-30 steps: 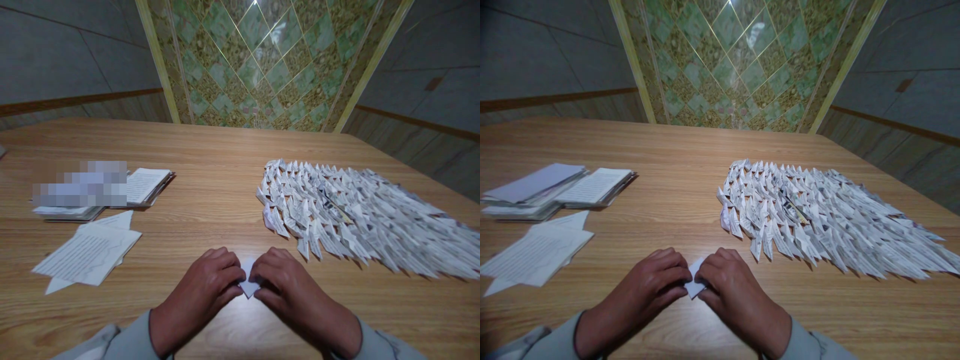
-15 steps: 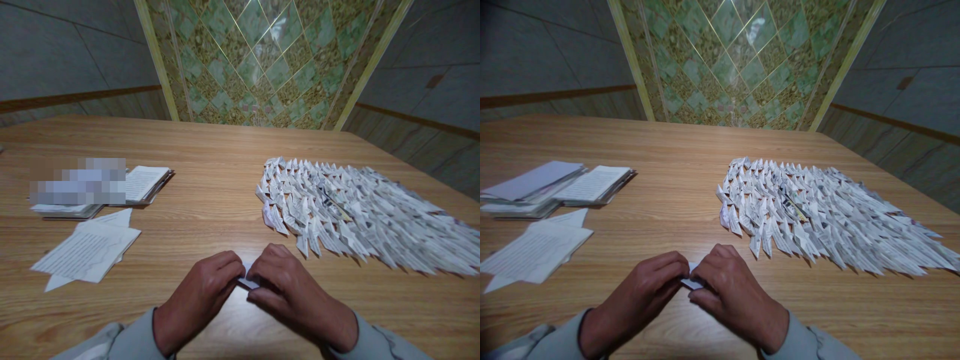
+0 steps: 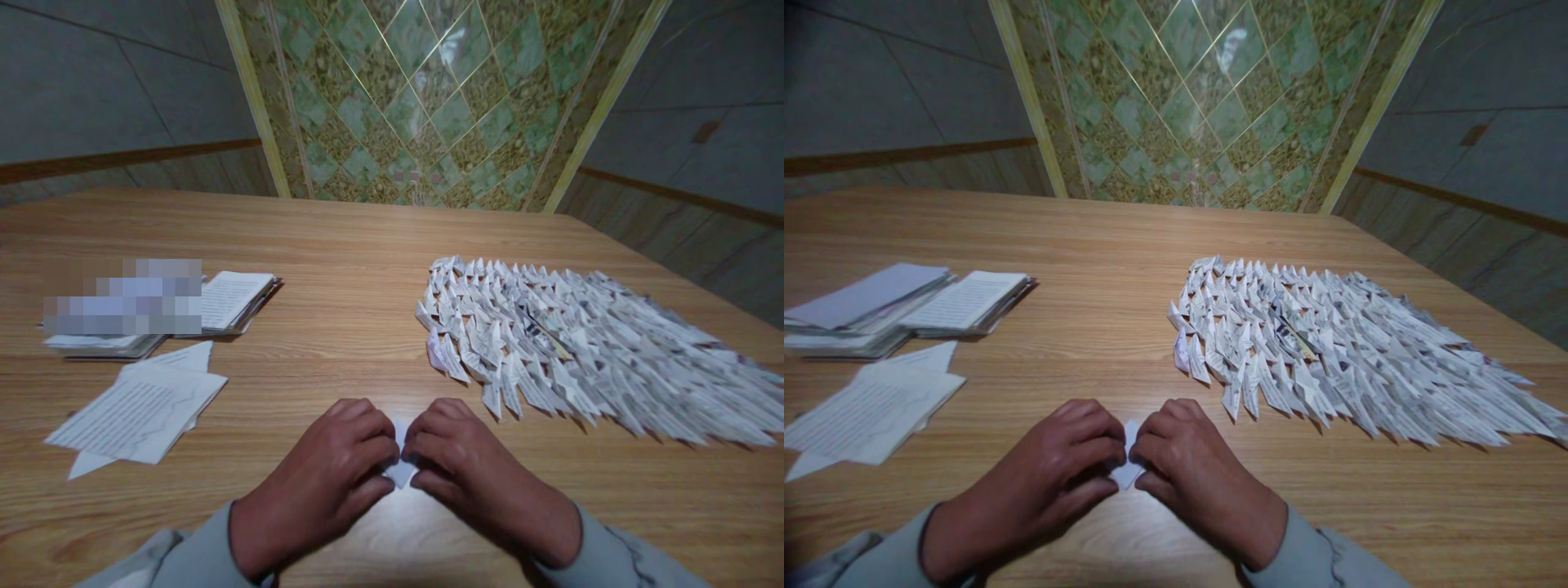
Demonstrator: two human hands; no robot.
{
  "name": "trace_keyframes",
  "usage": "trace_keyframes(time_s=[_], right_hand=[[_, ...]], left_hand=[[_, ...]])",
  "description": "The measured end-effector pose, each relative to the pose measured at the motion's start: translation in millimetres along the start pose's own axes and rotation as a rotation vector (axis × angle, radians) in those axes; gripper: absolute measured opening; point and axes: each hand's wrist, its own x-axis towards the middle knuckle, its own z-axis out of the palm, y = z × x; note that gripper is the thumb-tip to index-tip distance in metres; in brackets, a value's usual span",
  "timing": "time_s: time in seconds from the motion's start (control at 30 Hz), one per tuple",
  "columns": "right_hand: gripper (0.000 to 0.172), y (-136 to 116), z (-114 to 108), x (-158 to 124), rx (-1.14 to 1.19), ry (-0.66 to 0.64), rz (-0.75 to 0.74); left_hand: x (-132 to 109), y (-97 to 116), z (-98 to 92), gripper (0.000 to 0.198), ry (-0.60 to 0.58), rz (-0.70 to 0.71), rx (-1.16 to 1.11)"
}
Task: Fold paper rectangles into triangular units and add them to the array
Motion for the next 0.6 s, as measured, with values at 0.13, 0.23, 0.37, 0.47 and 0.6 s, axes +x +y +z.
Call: trace_keyframes(time_s=[0.13, 0.23, 0.37, 0.47, 0.6], right_hand=[[0.01, 0.3, -0.7, 0.8, 0.001, 0.015, 0.0], [0.011, 0.7, -0.4, 1.3, 0.013, 0.031, -0.007], [0.011, 2.4, 2.4, 1.0, 0.052, 0.059, -0.006], [0.004, 3.6, 6.3, 1.4, 0.079, 0.094, 0.015], [0.009, 3.6, 10.0, 2.8, 0.079, 0.127, 0.107]], left_hand=[[0.6, -2.4, 4.7, 0.01, -0.038, 0.044, 0.073], [0.4, -4.5, 7.9, 0.017, -0.027, 0.081, 0.1], [-0.9, -2.9, 7.4, 0.021, 0.001, 0.034, 0.049], [-1.0, -1.0, 6.8, 0.018, 0.023, -0.043, -0.021], [-0.5, -1.4, 6.1, 0.014, 0.019, -0.112, -0.036]])
